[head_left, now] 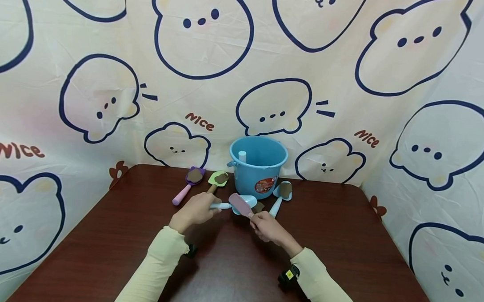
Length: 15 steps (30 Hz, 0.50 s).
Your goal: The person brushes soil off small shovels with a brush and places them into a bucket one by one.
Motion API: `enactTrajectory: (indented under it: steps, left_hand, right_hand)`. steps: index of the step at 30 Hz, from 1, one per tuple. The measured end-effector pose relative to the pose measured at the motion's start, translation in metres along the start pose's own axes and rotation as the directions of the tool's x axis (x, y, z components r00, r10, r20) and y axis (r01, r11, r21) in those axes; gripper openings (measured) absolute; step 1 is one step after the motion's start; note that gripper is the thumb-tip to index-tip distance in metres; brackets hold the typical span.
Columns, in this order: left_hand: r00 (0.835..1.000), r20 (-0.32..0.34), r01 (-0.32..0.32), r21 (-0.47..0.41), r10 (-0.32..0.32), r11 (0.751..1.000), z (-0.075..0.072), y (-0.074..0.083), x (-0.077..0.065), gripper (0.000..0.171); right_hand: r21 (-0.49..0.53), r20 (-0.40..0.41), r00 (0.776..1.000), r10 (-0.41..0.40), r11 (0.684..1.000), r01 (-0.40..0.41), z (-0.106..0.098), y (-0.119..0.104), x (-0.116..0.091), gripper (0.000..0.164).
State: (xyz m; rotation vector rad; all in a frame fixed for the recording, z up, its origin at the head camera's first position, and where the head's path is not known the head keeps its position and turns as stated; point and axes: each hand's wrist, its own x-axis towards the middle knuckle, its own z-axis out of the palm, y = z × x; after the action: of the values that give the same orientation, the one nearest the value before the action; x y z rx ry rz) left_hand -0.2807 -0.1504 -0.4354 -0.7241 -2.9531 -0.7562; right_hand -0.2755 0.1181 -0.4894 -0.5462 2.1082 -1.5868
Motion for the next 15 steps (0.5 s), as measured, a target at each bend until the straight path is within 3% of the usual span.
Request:
enactTrajectory:
  steps: [15]
  left_hand:
    - [0.998,-0.01,-0.055,0.051,0.056,0.997,-0.0035,0.0034,-0.0015,0.011]
  right_hand:
    - [0.003,-0.04,0.999,0.03,1.0,-0.03,-0.0064,0.0049,0.0008,0.049]
